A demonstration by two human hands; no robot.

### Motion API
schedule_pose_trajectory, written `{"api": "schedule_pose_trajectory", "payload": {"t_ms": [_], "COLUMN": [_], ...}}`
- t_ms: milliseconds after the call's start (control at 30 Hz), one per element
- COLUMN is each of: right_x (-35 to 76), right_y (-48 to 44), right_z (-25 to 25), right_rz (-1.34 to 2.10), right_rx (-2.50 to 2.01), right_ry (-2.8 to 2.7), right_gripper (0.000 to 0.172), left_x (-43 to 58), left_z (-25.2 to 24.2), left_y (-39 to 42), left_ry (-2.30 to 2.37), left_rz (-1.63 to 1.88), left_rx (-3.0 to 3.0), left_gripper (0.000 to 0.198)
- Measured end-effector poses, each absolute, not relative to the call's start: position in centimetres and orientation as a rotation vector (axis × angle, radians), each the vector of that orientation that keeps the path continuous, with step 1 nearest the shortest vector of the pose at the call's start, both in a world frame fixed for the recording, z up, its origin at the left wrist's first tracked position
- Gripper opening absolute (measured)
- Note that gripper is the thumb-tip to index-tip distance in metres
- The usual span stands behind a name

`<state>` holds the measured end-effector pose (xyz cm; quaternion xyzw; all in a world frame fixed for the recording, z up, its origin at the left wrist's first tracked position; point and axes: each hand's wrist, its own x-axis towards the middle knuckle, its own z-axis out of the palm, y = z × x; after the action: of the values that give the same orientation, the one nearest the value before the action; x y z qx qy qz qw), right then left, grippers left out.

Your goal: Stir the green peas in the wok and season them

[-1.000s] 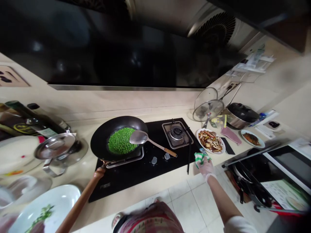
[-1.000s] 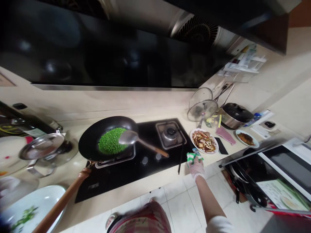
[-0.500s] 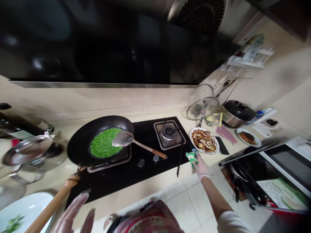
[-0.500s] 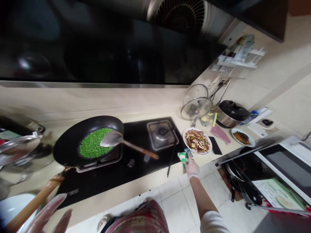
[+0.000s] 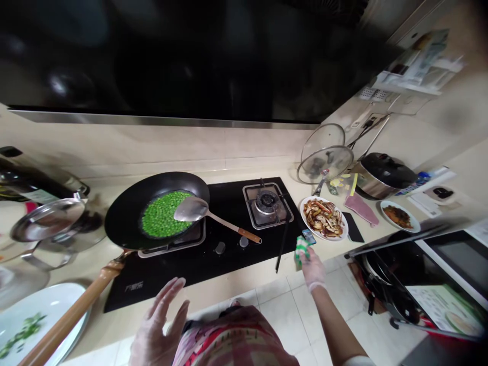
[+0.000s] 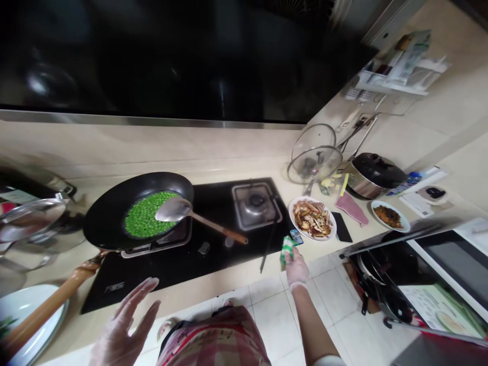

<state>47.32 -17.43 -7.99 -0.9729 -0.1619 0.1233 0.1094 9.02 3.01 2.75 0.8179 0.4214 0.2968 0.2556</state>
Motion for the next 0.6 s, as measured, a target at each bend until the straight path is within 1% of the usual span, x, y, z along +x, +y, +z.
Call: {"api": "schedule_pose_trajectory", "payload": {"t_ms": [100, 200, 333, 500, 600], "right_x": [46.7, 47.0, 48.4, 47.9, 47.6], "right_y": [-16.8, -16.6, -15.8, -15.1, -15.7], "right_z": [-8.4, -8.8, -8.7, -9.5, -11.1], "right_rz": [0.437, 0.431, 0.298, 0.265, 0.271], "right_rx": [-2.841, -2.738, -2.571, -2.521, -2.499], "right_ry": [-0.595, -0.531, -0.331, -0.485, -0.472], "right_gripper": [0.046, 0.047, 0.054, 0.063, 0.068], "left_x": [9.0, 8.4, 7.0, 6.0, 5.5], "left_z": [2.8, 2.7, 1.8, 2.1, 2.7], "left_y": [2.7, 2.6, 3.0, 3.1, 3.1], "left_ry": [1.115, 1.103, 1.079, 1.07, 1.046], "left_rz": [0.799, 0.77, 0.739, 0.804, 0.851], "left_rx": [2.239, 2.246, 2.304, 2.383, 2.439], "left_gripper": [0.04, 0.038, 0.039, 0.035, 0.04]}}
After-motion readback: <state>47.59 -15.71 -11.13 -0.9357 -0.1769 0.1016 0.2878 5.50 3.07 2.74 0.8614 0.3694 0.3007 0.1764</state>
